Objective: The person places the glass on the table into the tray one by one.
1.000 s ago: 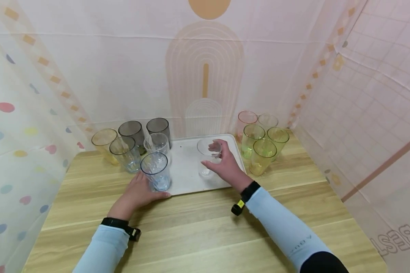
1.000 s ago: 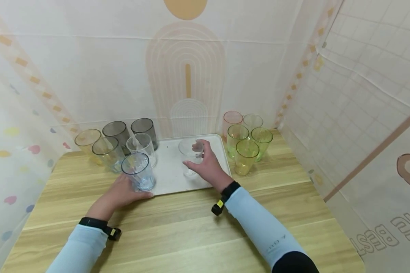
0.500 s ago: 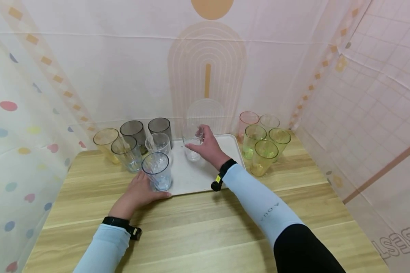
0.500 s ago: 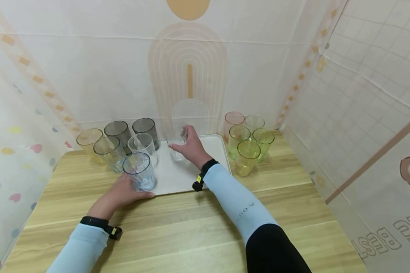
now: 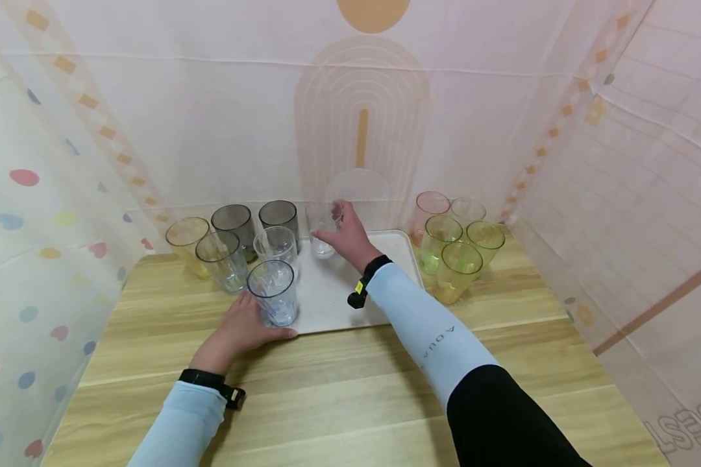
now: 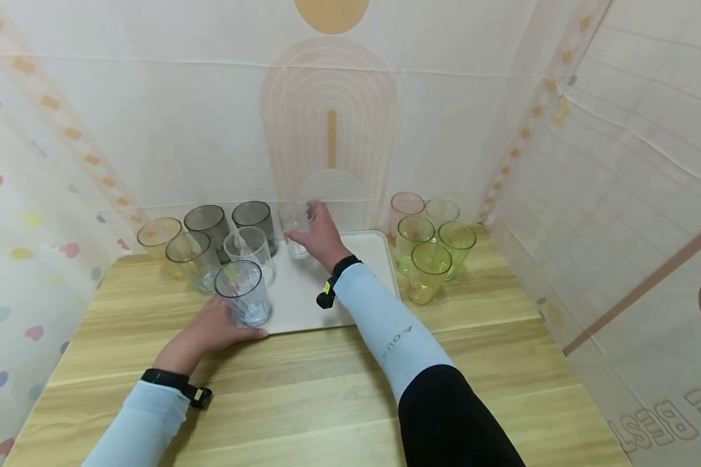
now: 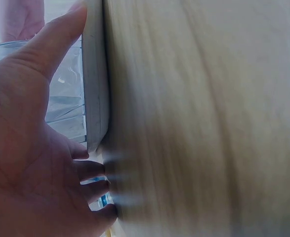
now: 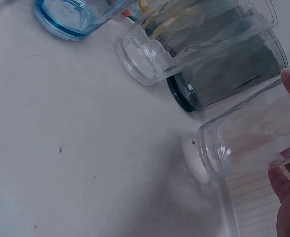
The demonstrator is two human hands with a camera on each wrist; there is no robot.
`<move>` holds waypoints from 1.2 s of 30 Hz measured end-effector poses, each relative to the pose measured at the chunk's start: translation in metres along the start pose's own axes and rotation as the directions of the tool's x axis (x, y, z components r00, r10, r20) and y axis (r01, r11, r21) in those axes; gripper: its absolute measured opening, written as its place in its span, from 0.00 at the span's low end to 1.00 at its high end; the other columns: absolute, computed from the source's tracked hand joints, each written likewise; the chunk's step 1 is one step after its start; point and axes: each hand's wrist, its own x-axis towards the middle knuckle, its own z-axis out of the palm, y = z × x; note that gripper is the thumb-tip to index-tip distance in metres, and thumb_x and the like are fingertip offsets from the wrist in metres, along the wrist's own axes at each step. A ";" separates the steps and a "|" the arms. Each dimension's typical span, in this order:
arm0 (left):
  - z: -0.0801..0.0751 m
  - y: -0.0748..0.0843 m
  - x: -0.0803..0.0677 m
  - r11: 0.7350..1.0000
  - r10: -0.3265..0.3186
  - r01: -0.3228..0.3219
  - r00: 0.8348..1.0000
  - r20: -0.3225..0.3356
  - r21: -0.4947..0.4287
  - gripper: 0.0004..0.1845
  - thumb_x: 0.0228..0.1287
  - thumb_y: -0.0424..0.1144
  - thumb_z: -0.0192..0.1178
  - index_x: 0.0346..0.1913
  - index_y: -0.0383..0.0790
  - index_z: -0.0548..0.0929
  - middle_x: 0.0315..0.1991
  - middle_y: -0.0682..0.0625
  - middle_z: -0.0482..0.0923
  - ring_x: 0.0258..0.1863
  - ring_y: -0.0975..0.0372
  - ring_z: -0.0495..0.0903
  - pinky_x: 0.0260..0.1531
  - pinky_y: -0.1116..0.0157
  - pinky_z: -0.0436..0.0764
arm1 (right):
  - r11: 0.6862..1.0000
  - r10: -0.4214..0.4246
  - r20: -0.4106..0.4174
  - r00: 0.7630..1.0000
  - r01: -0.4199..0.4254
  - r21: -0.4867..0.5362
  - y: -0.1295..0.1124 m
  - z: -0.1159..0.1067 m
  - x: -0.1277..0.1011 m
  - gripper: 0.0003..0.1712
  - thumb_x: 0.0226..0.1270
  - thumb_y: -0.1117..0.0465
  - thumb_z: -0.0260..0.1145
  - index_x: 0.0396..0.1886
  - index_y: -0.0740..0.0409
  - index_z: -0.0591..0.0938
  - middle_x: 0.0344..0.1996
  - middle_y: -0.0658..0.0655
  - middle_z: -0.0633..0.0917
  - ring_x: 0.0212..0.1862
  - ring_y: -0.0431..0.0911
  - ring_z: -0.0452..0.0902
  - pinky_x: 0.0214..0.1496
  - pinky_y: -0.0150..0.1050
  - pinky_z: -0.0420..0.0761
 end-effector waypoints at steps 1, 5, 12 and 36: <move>0.000 0.000 0.000 1.000 0.002 -0.002 1.000 0.001 0.002 0.83 0.49 0.80 0.77 0.86 0.20 0.47 0.86 0.22 0.46 0.85 0.27 0.46 0.84 0.32 0.48 | 1.000 -0.002 -0.006 1.000 0.002 0.001 0.000 0.000 0.001 0.50 0.73 0.53 0.81 0.83 0.56 0.62 0.72 0.60 0.75 0.75 0.54 0.72 0.79 0.49 0.75; 0.002 0.002 0.000 1.000 -0.001 0.001 1.000 -0.005 -0.006 0.83 0.48 0.81 0.76 0.86 0.21 0.47 0.86 0.23 0.47 0.85 0.28 0.46 0.84 0.33 0.48 | 1.000 0.001 -0.016 1.000 -0.001 -0.009 -0.001 0.001 0.003 0.50 0.72 0.52 0.82 0.83 0.57 0.62 0.71 0.59 0.75 0.73 0.54 0.73 0.77 0.49 0.77; 0.003 0.004 0.000 1.000 -0.001 0.001 1.000 -0.013 -0.005 0.82 0.49 0.79 0.78 0.85 0.20 0.49 0.85 0.22 0.50 0.85 0.29 0.48 0.85 0.34 0.49 | 0.999 0.047 -0.027 0.999 -0.047 -0.005 0.001 0.006 0.001 0.51 0.71 0.52 0.83 0.83 0.54 0.63 0.71 0.57 0.75 0.75 0.53 0.72 0.78 0.49 0.76; 0.001 0.017 0.002 1.000 0.002 -0.002 1.000 0.003 -0.008 0.81 0.51 0.77 0.79 0.85 0.18 0.49 0.84 0.20 0.51 0.85 0.29 0.49 0.85 0.34 0.49 | 0.995 0.099 -0.058 0.993 -0.100 -0.007 0.007 0.000 -0.005 0.59 0.68 0.50 0.84 0.88 0.55 0.58 0.79 0.59 0.69 0.80 0.53 0.67 0.82 0.50 0.72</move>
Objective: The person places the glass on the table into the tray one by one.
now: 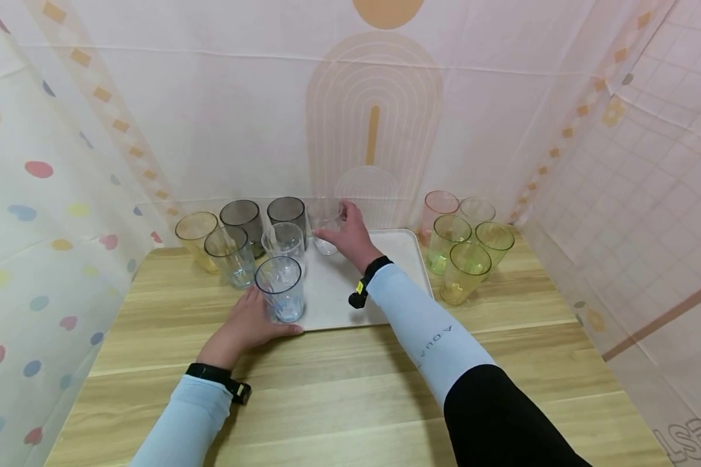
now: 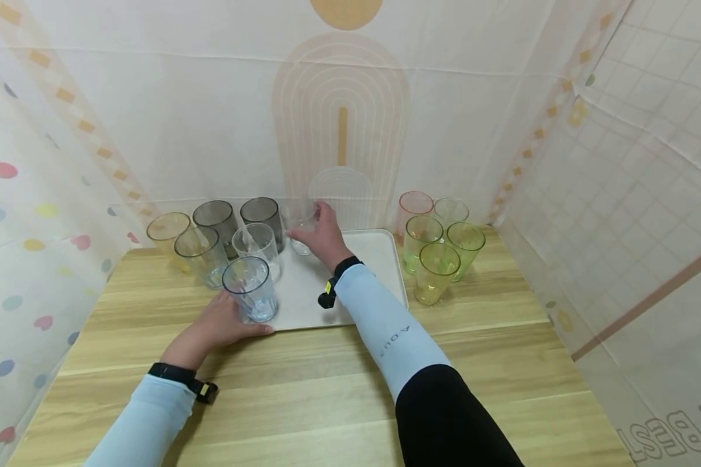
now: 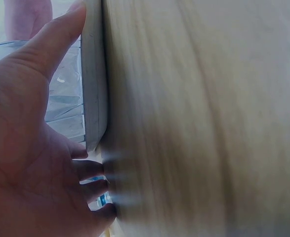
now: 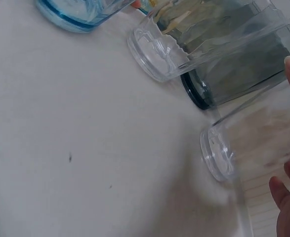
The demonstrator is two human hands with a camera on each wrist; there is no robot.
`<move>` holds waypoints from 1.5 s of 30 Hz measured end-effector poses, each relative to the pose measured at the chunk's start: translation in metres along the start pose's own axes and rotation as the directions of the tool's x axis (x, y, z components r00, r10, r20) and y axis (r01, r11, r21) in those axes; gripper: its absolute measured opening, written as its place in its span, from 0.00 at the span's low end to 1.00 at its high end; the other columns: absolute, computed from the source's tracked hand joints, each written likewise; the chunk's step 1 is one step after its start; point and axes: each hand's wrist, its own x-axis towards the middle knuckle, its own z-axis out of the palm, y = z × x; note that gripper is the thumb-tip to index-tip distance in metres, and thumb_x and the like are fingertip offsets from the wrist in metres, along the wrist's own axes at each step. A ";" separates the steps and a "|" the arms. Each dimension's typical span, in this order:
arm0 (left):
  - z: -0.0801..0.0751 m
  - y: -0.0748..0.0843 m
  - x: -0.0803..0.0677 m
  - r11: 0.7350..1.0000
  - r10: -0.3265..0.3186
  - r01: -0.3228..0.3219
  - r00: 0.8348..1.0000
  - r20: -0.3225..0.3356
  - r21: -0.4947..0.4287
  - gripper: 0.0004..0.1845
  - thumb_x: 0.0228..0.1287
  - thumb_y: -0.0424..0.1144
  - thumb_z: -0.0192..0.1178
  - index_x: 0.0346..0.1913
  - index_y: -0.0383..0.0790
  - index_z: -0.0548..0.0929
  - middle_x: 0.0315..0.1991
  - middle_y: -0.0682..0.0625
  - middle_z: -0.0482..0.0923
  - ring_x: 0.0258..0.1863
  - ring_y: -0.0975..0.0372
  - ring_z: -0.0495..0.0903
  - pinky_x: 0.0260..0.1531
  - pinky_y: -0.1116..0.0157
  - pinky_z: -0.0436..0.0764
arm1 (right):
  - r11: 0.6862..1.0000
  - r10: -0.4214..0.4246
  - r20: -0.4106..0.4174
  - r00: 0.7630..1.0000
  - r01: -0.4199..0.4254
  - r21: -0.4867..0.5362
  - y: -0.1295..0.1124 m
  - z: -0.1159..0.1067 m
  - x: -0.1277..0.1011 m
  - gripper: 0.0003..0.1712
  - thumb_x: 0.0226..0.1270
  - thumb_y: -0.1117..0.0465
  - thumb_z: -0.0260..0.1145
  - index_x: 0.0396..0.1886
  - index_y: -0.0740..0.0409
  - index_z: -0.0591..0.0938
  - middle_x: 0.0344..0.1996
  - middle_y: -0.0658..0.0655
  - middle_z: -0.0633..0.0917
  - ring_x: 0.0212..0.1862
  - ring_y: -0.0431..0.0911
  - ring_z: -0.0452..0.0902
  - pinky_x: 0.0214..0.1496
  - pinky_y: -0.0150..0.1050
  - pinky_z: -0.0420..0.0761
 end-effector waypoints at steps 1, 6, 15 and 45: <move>0.000 0.000 0.000 1.000 0.002 -0.002 1.000 -0.001 0.000 0.81 0.51 0.77 0.79 0.85 0.19 0.49 0.84 0.21 0.51 0.85 0.29 0.49 0.85 0.34 0.49 | 1.000 0.009 -0.001 1.000 -0.009 0.000 0.001 -0.002 -0.002 0.60 0.68 0.49 0.85 0.88 0.54 0.58 0.79 0.58 0.69 0.80 0.53 0.67 0.82 0.49 0.72; 0.001 0.001 -0.001 1.000 0.003 -0.003 1.000 -0.004 -0.008 0.81 0.51 0.75 0.80 0.85 0.19 0.48 0.85 0.21 0.49 0.85 0.29 0.48 0.85 0.34 0.49 | 0.999 0.030 -0.023 0.999 -0.030 -0.011 0.004 -0.018 -0.018 0.61 0.68 0.45 0.84 0.89 0.53 0.57 0.80 0.57 0.68 0.81 0.51 0.66 0.80 0.50 0.74; 0.001 0.001 0.000 1.000 0.001 -0.001 1.000 0.005 0.002 0.81 0.52 0.76 0.79 0.85 0.18 0.47 0.85 0.20 0.47 0.85 0.28 0.47 0.85 0.33 0.49 | 1.000 0.013 -0.049 0.999 -0.014 -0.013 0.011 -0.056 -0.090 0.53 0.74 0.50 0.80 0.86 0.60 0.60 0.77 0.63 0.70 0.78 0.56 0.70 0.79 0.54 0.75; 0.003 -0.004 0.006 1.000 0.030 -0.030 0.999 0.015 -0.006 0.83 0.51 0.77 0.79 0.85 0.17 0.46 0.85 0.20 0.44 0.85 0.27 0.44 0.84 0.32 0.46 | 0.991 -0.043 -0.468 0.883 -0.023 -0.134 0.060 -0.206 -0.228 0.42 0.71 0.54 0.83 0.70 0.67 0.67 0.59 0.69 0.76 0.61 0.59 0.74 0.65 0.49 0.77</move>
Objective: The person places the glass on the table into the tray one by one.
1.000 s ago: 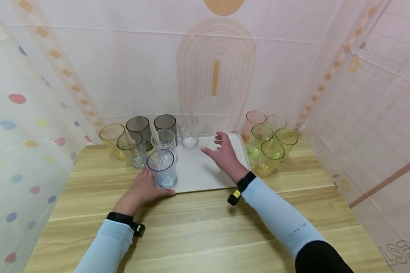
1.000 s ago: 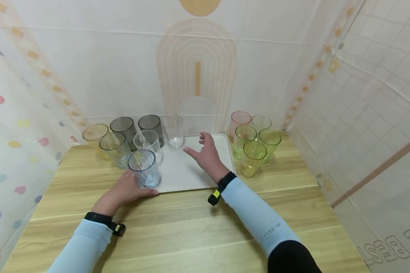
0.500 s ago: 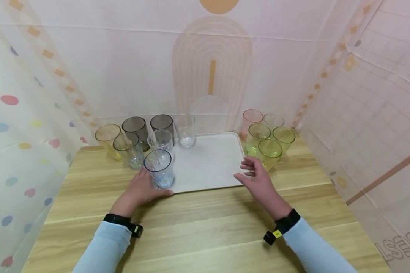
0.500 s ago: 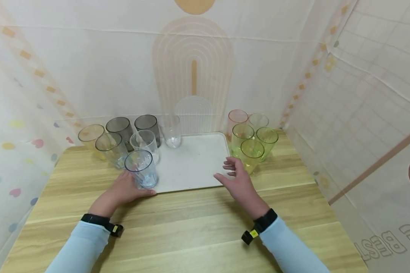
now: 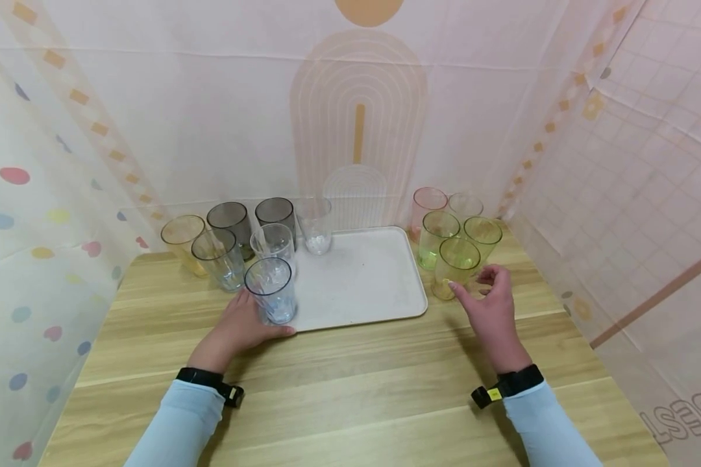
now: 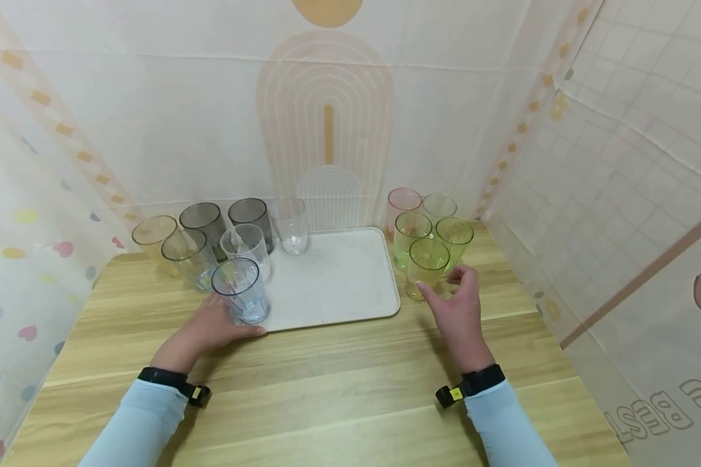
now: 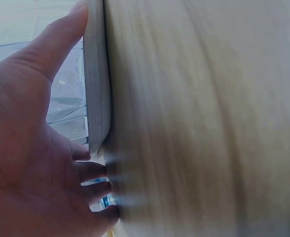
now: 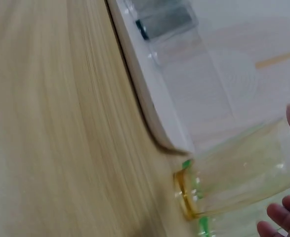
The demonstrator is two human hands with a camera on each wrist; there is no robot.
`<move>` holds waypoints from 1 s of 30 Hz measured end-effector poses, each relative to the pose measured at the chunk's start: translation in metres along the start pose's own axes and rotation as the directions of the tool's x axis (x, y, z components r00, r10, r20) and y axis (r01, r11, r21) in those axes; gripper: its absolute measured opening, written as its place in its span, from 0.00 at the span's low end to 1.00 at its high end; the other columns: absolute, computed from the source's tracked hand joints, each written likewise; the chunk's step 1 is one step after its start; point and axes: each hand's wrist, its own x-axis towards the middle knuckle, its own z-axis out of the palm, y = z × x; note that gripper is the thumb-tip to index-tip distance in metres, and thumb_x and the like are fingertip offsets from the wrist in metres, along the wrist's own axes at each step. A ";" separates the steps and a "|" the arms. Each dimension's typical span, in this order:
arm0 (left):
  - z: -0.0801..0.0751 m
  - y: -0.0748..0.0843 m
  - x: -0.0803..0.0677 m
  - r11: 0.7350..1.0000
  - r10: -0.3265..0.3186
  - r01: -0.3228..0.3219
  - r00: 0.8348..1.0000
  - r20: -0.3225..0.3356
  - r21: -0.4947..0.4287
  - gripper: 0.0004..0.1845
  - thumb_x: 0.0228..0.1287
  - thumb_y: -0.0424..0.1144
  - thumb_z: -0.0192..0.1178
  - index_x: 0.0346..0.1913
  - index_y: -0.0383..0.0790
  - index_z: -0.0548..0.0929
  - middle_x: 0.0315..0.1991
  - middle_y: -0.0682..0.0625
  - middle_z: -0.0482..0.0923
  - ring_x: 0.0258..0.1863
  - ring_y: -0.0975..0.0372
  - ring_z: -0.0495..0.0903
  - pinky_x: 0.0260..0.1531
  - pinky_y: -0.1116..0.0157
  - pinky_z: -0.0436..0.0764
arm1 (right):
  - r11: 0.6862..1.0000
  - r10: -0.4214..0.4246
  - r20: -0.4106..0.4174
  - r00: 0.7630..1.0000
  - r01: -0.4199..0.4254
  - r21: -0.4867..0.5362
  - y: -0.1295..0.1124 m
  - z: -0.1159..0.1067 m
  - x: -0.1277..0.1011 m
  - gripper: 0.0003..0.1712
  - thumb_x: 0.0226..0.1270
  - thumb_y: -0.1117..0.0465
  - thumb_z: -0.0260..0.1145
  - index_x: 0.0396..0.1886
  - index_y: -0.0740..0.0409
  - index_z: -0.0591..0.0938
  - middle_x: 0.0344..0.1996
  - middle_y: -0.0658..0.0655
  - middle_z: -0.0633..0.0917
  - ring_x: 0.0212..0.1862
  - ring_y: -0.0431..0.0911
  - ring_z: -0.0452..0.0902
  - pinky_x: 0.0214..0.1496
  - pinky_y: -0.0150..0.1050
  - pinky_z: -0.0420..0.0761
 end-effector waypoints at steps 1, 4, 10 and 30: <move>0.000 -0.001 0.000 1.000 -0.003 0.003 1.000 0.003 0.001 0.83 0.51 0.77 0.79 0.84 0.17 0.46 0.85 0.19 0.44 0.85 0.27 0.44 0.84 0.32 0.46 | 1.000 0.016 0.013 1.000 -0.016 0.021 0.003 0.001 0.003 0.47 0.70 0.53 0.83 0.74 0.67 0.65 0.63 0.69 0.74 0.65 0.60 0.72 0.69 0.54 0.75; 0.001 -0.001 -0.001 1.000 -0.006 0.006 1.000 0.006 0.000 0.82 0.51 0.77 0.79 0.84 0.16 0.46 0.85 0.19 0.45 0.85 0.27 0.45 0.84 0.32 0.46 | 0.995 0.063 0.058 0.996 -0.068 0.079 0.012 0.008 0.012 0.56 0.69 0.52 0.84 0.82 0.64 0.58 0.72 0.69 0.69 0.74 0.60 0.67 0.78 0.60 0.70; 0.002 -0.002 -0.001 1.000 0.012 -0.012 1.000 -0.003 -0.001 0.81 0.51 0.77 0.78 0.84 0.17 0.48 0.84 0.19 0.48 0.85 0.29 0.46 0.85 0.34 0.46 | 0.979 0.103 0.074 0.992 -0.114 0.168 0.024 0.021 0.022 0.60 0.67 0.53 0.85 0.86 0.61 0.56 0.76 0.67 0.68 0.76 0.60 0.64 0.81 0.60 0.69; 0.000 0.000 -0.003 1.000 -0.002 0.002 1.000 -0.004 -0.006 0.82 0.51 0.77 0.79 0.85 0.18 0.47 0.85 0.21 0.46 0.85 0.29 0.46 0.84 0.33 0.47 | 0.979 0.130 0.043 0.991 -0.135 0.154 0.025 0.032 0.030 0.53 0.70 0.53 0.83 0.83 0.59 0.61 0.70 0.64 0.72 0.73 0.56 0.67 0.77 0.56 0.73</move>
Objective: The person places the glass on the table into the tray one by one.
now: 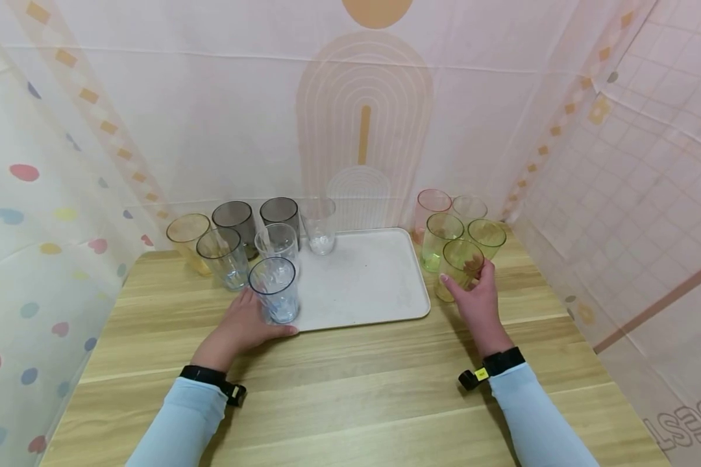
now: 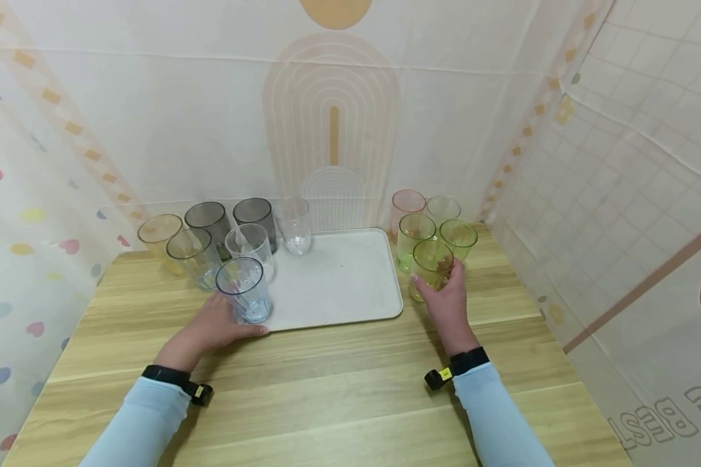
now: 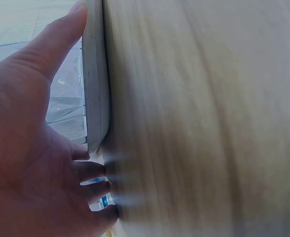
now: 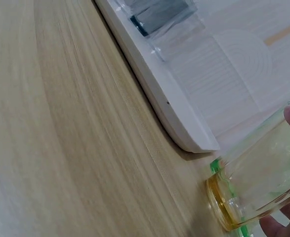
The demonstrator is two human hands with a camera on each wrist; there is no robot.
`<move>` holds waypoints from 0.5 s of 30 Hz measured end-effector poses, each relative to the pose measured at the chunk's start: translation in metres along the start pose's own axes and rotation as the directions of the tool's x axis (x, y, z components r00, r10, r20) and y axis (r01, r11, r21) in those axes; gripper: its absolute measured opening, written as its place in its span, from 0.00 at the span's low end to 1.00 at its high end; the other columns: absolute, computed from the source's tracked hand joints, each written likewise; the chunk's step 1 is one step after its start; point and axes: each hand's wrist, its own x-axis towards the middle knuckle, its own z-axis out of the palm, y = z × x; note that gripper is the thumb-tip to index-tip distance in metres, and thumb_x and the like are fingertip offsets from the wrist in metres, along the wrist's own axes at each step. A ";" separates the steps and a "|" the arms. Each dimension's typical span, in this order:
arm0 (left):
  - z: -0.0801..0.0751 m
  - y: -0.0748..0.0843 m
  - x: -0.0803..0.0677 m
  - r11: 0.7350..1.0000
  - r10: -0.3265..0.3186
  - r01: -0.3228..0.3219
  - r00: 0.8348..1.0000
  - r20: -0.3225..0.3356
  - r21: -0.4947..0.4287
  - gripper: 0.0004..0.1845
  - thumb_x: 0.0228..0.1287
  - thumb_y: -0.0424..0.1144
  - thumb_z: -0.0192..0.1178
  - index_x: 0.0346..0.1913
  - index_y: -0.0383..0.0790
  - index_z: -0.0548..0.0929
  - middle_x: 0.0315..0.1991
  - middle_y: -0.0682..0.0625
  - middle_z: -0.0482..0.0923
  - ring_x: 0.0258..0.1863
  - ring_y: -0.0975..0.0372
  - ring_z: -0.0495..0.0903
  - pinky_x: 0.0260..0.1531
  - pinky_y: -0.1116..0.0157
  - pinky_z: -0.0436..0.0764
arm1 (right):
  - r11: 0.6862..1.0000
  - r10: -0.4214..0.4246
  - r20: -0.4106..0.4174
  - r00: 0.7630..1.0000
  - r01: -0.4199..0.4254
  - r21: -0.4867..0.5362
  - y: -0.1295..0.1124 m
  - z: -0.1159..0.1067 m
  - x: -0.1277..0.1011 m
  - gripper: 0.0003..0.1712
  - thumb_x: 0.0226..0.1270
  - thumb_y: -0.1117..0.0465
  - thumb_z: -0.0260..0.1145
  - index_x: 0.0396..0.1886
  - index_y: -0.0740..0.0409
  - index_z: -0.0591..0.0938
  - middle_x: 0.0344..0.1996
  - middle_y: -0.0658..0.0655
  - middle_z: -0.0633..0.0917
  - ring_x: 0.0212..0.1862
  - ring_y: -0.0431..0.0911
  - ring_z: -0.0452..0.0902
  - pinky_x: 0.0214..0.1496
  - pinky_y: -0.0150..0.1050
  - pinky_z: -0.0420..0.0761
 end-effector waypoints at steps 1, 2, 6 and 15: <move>0.000 0.000 0.000 1.000 0.001 -0.001 1.000 -0.001 0.002 0.82 0.51 0.77 0.79 0.85 0.18 0.47 0.85 0.20 0.47 0.85 0.28 0.46 0.84 0.33 0.47 | 1.000 -0.004 -0.002 1.000 0.004 -0.002 0.000 0.000 0.000 0.52 0.70 0.53 0.83 0.82 0.60 0.61 0.70 0.64 0.72 0.73 0.56 0.67 0.76 0.56 0.73; 0.000 0.000 0.000 1.000 0.000 0.000 1.000 0.000 0.003 0.82 0.51 0.77 0.79 0.85 0.18 0.47 0.85 0.20 0.46 0.85 0.28 0.46 0.84 0.33 0.47 | 1.000 -0.008 -0.004 1.000 0.008 0.000 -0.001 0.000 -0.001 0.52 0.70 0.54 0.83 0.82 0.60 0.62 0.69 0.64 0.73 0.73 0.55 0.67 0.76 0.55 0.73; 0.001 -0.001 0.001 1.000 0.001 -0.001 1.000 -0.002 0.013 0.82 0.51 0.78 0.78 0.85 0.18 0.47 0.85 0.20 0.47 0.85 0.28 0.46 0.85 0.33 0.47 | 0.998 -0.066 -0.011 0.998 0.066 0.021 -0.007 0.003 -0.002 0.50 0.69 0.59 0.83 0.80 0.65 0.63 0.66 0.66 0.74 0.69 0.54 0.70 0.73 0.54 0.74; 0.001 -0.001 0.001 1.000 0.008 -0.008 1.000 -0.004 0.014 0.81 0.51 0.76 0.79 0.85 0.18 0.47 0.85 0.20 0.47 0.85 0.29 0.46 0.85 0.33 0.48 | 0.989 -0.139 0.068 0.988 0.135 0.054 -0.030 0.034 -0.004 0.44 0.68 0.61 0.83 0.75 0.64 0.67 0.65 0.65 0.75 0.68 0.55 0.70 0.72 0.54 0.72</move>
